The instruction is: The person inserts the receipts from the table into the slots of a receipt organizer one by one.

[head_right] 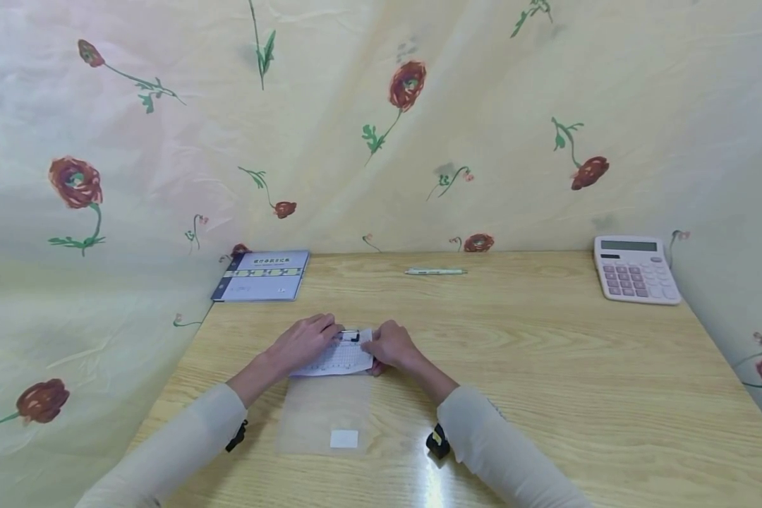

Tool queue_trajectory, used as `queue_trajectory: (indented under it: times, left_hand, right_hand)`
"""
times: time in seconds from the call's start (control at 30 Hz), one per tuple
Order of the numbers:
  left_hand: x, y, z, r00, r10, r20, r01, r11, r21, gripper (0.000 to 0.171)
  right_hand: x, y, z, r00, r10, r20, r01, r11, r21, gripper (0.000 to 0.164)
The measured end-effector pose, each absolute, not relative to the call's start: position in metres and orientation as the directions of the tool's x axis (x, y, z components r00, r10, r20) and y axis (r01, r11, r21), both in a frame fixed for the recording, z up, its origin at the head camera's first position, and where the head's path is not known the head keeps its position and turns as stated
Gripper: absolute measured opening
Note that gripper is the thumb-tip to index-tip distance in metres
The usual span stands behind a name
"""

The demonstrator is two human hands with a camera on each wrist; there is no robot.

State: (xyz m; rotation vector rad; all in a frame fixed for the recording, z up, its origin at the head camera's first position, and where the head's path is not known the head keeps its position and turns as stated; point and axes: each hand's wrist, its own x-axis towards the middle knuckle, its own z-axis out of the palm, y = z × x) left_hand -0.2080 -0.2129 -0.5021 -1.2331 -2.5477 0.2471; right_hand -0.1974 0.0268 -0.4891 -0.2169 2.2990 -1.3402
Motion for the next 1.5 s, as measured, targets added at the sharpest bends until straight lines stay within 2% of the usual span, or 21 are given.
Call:
queue_trajectory:
  times: [0.1,0.2,0.33,0.43,0.5,0.63,0.83,1.2,1.3,1.5]
  left_hand:
    - [-0.209,-0.212,-0.503,-0.594,0.779,0.201,0.734,0.627,-0.261,0.026]
    - [-0.21,-0.211,-0.503,-0.602,0.771,0.207,0.733,0.637,-0.239,0.026]
    - [-0.211,-0.21,-0.498,-0.632,0.753,0.186,0.729,0.658,-0.188,0.026]
    - [-0.211,-0.209,-0.494,-0.671,0.723,0.163,0.712,0.69,-0.129,0.025]
    - [-0.212,-0.209,-0.492,-0.695,0.702,0.155,0.698,0.71,-0.092,0.026]
    - [-0.211,-0.209,-0.491,-0.72,0.679,0.143,0.681,0.731,-0.042,0.026]
    - [-0.21,-0.209,-0.49,-0.727,0.668,0.159,0.679,0.734,0.02,0.024]
    - [-0.216,-0.213,-0.493,-0.713,0.687,0.141,0.698,0.715,0.044,0.027]
    - [-0.217,-0.215,-0.494,-0.707,0.693,0.143,0.704,0.708,0.052,0.027]
    - [-0.217,-0.219,-0.492,-0.693,0.7,0.171,0.717,0.694,0.067,0.026]
  right_hand:
    - [-0.198,0.03,-0.488,-0.874,-0.369,-0.316,0.092,0.512,-0.854,0.02]
    - [-0.199,0.034,-0.485,-0.894,-0.346,-0.284,0.038,0.573,-0.819,0.023]
    - [-0.205,0.039,-0.479,-0.945,-0.271,-0.182,-0.075,0.722,-0.688,0.02]
    - [-0.211,0.041,-0.478,-0.959,-0.266,-0.102,-0.147,0.771,-0.619,0.022]
    - [-0.212,0.041,-0.478,-0.954,-0.291,-0.066,-0.189,0.762,-0.62,0.024]
    - [-0.212,0.039,-0.48,-0.944,-0.326,-0.041,-0.222,0.726,-0.651,0.014]
    - [-0.214,0.035,-0.485,-0.945,-0.322,-0.058,-0.192,0.688,-0.7,0.004]
    - [-0.218,0.04,-0.486,-0.949,-0.31,-0.065,-0.167,0.666,-0.727,0.004]
    - [-0.218,0.046,-0.486,-0.948,-0.317,-0.033,-0.199,0.67,-0.715,0.006]
    - [-0.219,0.069,-0.482,-0.947,-0.322,0.015,-0.24,0.672,-0.7,0.024]
